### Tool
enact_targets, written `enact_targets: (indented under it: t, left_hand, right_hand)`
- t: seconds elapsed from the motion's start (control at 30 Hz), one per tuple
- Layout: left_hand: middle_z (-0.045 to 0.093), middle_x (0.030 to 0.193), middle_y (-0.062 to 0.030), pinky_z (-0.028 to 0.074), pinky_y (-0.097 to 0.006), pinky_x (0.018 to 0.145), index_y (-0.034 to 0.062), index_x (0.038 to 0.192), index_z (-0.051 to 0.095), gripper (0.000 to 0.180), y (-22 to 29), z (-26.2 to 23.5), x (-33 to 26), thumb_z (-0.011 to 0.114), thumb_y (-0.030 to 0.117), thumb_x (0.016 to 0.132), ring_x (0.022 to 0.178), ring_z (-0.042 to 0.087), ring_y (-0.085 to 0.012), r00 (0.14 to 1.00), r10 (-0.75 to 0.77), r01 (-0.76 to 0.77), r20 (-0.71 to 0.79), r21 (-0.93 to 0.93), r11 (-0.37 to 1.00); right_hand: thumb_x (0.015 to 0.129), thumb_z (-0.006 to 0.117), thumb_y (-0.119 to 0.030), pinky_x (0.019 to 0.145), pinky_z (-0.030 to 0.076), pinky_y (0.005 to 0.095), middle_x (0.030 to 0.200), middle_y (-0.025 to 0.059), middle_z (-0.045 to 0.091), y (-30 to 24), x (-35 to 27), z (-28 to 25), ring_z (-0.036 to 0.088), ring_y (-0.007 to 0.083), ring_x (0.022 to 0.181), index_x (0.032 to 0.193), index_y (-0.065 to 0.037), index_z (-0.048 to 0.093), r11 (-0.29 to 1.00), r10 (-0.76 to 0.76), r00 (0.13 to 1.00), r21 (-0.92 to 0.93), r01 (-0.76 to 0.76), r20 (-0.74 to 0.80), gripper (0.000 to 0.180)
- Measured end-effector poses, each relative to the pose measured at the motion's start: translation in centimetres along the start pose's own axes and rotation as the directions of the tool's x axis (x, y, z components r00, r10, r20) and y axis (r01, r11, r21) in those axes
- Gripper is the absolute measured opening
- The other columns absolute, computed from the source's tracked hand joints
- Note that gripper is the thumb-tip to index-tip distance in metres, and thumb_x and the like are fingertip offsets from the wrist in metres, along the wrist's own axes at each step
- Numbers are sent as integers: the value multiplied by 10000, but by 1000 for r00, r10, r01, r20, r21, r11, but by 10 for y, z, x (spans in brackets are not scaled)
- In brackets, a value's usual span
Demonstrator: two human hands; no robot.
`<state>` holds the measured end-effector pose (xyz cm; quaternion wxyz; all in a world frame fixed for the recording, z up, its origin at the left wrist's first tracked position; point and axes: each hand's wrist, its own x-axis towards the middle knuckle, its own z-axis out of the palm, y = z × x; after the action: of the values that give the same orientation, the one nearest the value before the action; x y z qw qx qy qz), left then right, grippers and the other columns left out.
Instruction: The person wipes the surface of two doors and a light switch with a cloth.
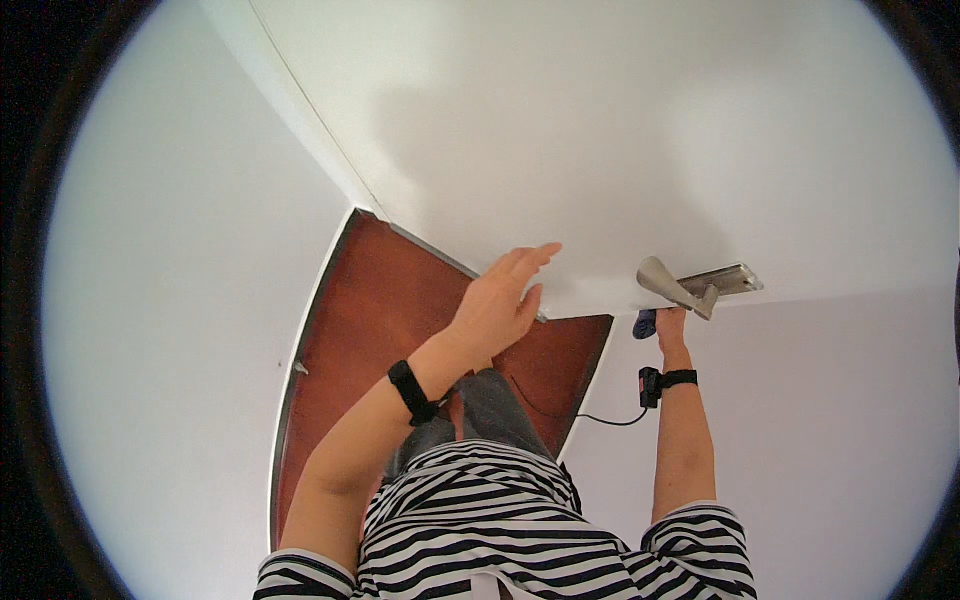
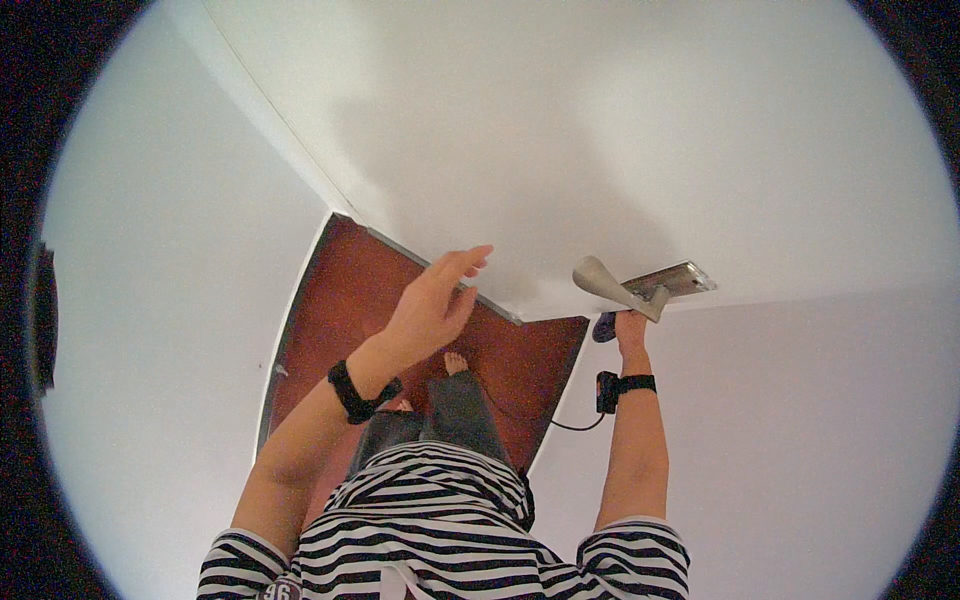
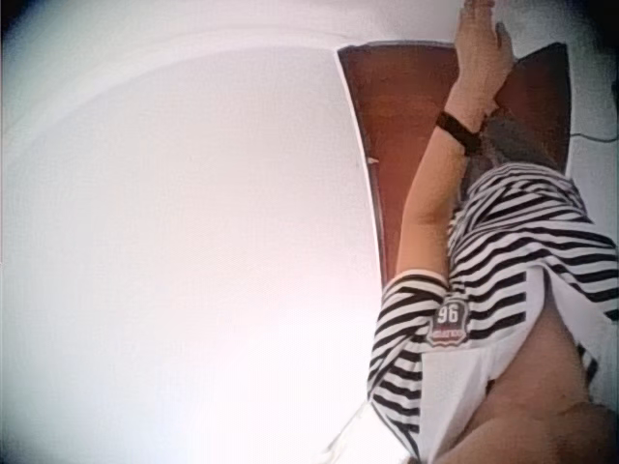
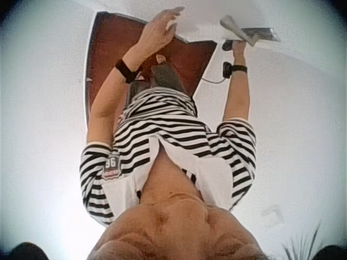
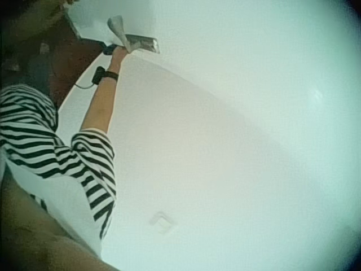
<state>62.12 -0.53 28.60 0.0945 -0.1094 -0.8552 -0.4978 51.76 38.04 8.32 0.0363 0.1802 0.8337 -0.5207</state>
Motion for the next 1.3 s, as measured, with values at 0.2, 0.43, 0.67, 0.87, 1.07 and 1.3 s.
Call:
enact_targets:
  t: [0.2, 0.43, 0.67, 0.87, 1.07, 1.3]
  left_hand:
    - [474, 1302, -160, 444, -407, 952, 87, 1353, 412, 560, 27, 38, 24, 544, -11, 818, 1165, 470, -348, 969, 186, -194, 164, 35, 980]
    - [373, 1389, -195, 351, -430, 1045, -4, 1381, 317, 664, 47, 82, 43, 579, -27, 771, 1246, 386, -379, 932, 314, -331, 183, 73, 941]
    - [352, 1404, -196, 322, -459, 1062, -4, 1379, 332, 660, 60, 110, 47, 586, -22, 770, 1299, 322, -397, 921, 326, -349, 212, 80, 934]
    - [392, 1375, -198, 281, -464, 1085, -3, 1376, 342, 646, 73, 129, 49, 588, -1, 779, 1322, 301, -387, 928, 313, -352, 202, 199, 915]
    - [442, 1337, -180, 283, -467, 1080, 16, 1367, 364, 608, 98, 149, 64, 609, 36, 810, 1283, 363, -374, 933, 276, -333, 229, 265, 905]
    - [558, 1213, -171, 400, -423, 990, 43, 1250, 502, 476, 127, 165, 59, 652, 45, 798, 1193, 477, -350, 987, 139, -159, 85, 327, 931]
  right_hand:
    - [904, 482, -137, 816, 444, 432, 1044, 215, 618, 23, 5, 4, 576, 356, 919, 1084, -7, 591, 977, -45, 999, -211, 40, -19, 247]
    - [871, 503, -62, 679, 457, 443, 872, 215, 593, 10, 0, 10, 578, 396, 809, 1031, 37, 512, 925, -41, 995, -381, 3, -91, 188]
    - [829, 534, -102, 762, 467, 475, 891, 237, 609, 16, -9, 15, 579, 437, 849, 933, 28, 562, 953, -85, 981, -300, 30, -172, 169]
    - [778, 554, -111, 857, 459, 468, 991, 240, 640, 1, -16, 12, 579, 449, 952, 1037, -25, 652, 957, -41, 998, -289, 25, -48, 290]
    - [844, 526, -55, 796, 490, 385, 989, 181, 645, 8, -9, -8, 612, 322, 908, 1196, -34, 600, 999, 35, 992, -1, -35, 120, 360]
    - [919, 481, -8, 895, 479, 323, 1250, 119, 511, -59, -27, -74, 534, 211, 1077, 1370, -40, 384, 557, -105, 970, 821, -124, 218, 463]
